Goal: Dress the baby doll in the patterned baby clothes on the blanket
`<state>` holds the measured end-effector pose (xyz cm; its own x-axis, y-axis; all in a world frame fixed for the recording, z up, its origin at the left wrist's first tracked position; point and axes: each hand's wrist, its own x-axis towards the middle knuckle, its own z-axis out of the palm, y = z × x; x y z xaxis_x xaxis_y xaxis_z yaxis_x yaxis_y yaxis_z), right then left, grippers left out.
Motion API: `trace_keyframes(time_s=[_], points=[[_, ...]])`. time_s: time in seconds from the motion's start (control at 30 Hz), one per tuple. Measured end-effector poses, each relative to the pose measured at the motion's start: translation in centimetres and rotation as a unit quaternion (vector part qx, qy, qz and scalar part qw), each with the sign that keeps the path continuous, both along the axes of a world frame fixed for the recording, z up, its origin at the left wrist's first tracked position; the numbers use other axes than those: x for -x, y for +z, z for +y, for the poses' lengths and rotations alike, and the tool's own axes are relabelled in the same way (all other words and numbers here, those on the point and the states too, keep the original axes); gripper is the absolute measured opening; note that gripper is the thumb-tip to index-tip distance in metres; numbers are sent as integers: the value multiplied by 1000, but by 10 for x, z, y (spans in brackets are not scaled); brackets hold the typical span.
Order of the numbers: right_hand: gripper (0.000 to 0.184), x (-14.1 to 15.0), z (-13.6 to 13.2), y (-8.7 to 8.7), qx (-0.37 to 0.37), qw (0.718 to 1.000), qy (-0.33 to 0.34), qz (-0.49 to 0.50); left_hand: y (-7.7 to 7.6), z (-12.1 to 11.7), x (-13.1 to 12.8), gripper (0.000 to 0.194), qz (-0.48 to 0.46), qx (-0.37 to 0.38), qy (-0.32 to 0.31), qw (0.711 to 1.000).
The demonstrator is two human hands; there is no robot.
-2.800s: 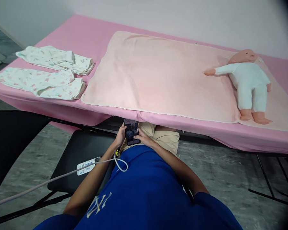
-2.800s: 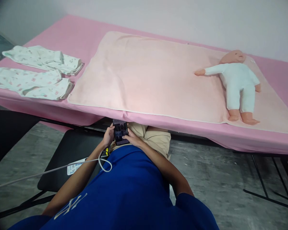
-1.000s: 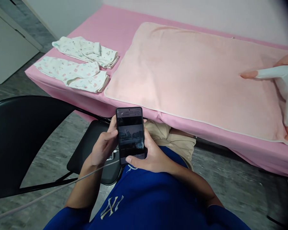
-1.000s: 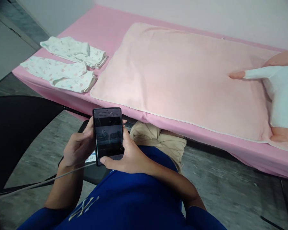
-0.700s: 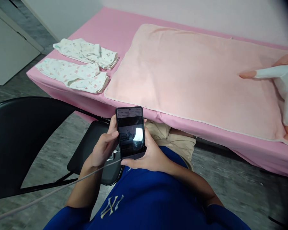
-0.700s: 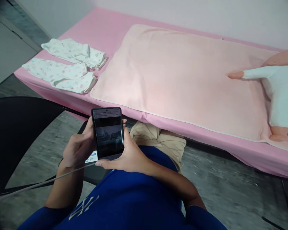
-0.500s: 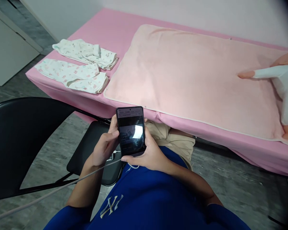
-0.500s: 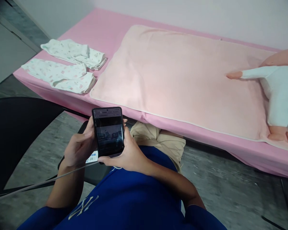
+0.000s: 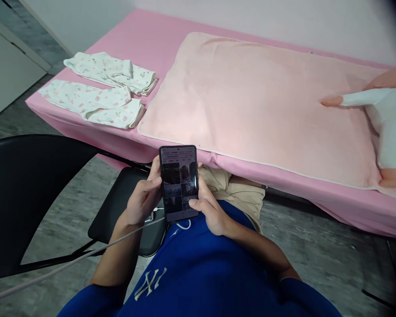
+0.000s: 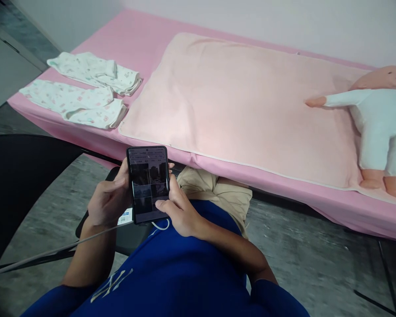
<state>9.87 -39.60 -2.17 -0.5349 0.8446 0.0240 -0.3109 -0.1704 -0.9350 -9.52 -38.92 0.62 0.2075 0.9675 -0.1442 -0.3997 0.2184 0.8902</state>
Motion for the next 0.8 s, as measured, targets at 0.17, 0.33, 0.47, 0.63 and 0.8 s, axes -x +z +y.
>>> trace_keyframes(time_s=[0.17, 0.33, 0.47, 0.63, 0.8], points=[[72, -1, 1, 3, 5, 1000, -19, -3, -3, 3, -3, 61, -14, -11, -9, 1000], [61, -1, 0, 3, 23, 999, -38, 13, -2, 6, -7, 65, 0, -11, -2, 1000], [63, -1, -1, 6, 31, 998, -57, -5, -3, 7, -8, 64, 0, -20, -15, 1000], [63, -2, -1, 6, 29, 998, -50, 34, -2, 7, -11, 60, 9, -27, -9, 1000], [63, -7, 0, 2, 23, 999, -26, 42, -1, 7, -14, 55, 15, -30, -1, 999]])
